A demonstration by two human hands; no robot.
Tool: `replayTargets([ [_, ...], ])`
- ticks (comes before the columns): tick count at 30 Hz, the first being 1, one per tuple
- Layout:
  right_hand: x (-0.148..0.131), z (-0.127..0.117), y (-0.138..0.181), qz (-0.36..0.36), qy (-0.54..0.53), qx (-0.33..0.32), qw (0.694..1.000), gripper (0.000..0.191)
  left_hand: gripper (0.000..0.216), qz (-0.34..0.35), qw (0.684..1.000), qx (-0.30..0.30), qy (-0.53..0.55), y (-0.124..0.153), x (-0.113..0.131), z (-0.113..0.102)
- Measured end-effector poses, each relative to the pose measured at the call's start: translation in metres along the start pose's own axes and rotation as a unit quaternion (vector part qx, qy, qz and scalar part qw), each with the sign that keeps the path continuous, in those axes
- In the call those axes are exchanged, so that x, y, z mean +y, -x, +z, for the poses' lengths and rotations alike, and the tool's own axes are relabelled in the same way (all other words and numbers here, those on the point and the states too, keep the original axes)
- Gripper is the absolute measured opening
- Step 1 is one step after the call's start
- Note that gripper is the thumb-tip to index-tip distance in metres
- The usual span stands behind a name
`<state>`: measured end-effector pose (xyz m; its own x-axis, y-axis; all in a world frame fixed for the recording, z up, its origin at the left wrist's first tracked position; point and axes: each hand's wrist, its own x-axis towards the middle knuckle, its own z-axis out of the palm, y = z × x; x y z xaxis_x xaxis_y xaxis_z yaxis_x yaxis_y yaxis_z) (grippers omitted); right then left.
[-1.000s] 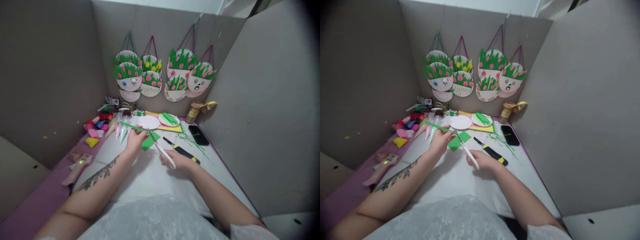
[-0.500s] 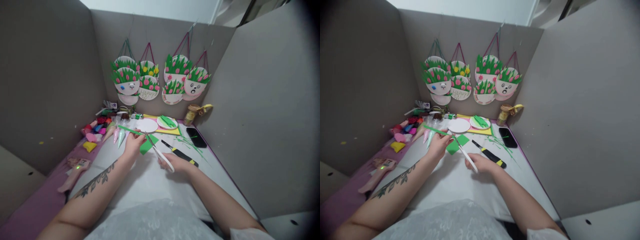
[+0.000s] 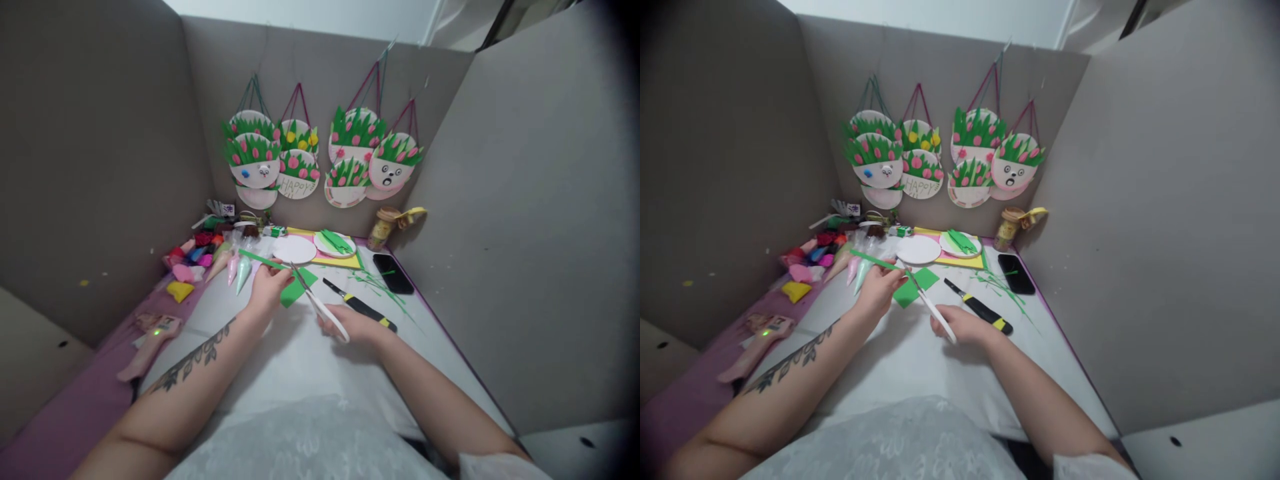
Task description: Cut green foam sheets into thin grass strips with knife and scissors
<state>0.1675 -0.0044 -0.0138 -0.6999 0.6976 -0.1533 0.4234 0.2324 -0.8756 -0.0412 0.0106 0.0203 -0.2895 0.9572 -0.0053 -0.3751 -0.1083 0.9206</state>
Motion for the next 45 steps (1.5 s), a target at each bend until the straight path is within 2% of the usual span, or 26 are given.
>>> replayTargets([
  [8, 0.001, 0.000, 0.000, -0.007, 0.005, 0.005, 1.000, 0.009, 0.041, -0.004, 1.000, 0.002, 0.007, 0.001, 0.003, 0.001],
  [20, -0.008, -0.006, 0.006, 0.000, 0.013, 0.020, 1.000, 0.007, 0.042, 0.061, 0.996, -0.027, -0.053, -0.010, 0.008, -0.011],
  [33, -0.010, -0.011, 0.008, 0.019, 0.026, 0.010, 0.999, 0.005, 0.043, 0.040, 0.994, -0.067, -0.076, -0.013, 0.015, -0.015],
  [45, 0.003, -0.020, 0.007, 0.024, 0.022, -0.011, 0.999, 0.008, 0.047, 0.021, 0.990, -0.097, -0.100, -0.020, 0.012, -0.020],
])
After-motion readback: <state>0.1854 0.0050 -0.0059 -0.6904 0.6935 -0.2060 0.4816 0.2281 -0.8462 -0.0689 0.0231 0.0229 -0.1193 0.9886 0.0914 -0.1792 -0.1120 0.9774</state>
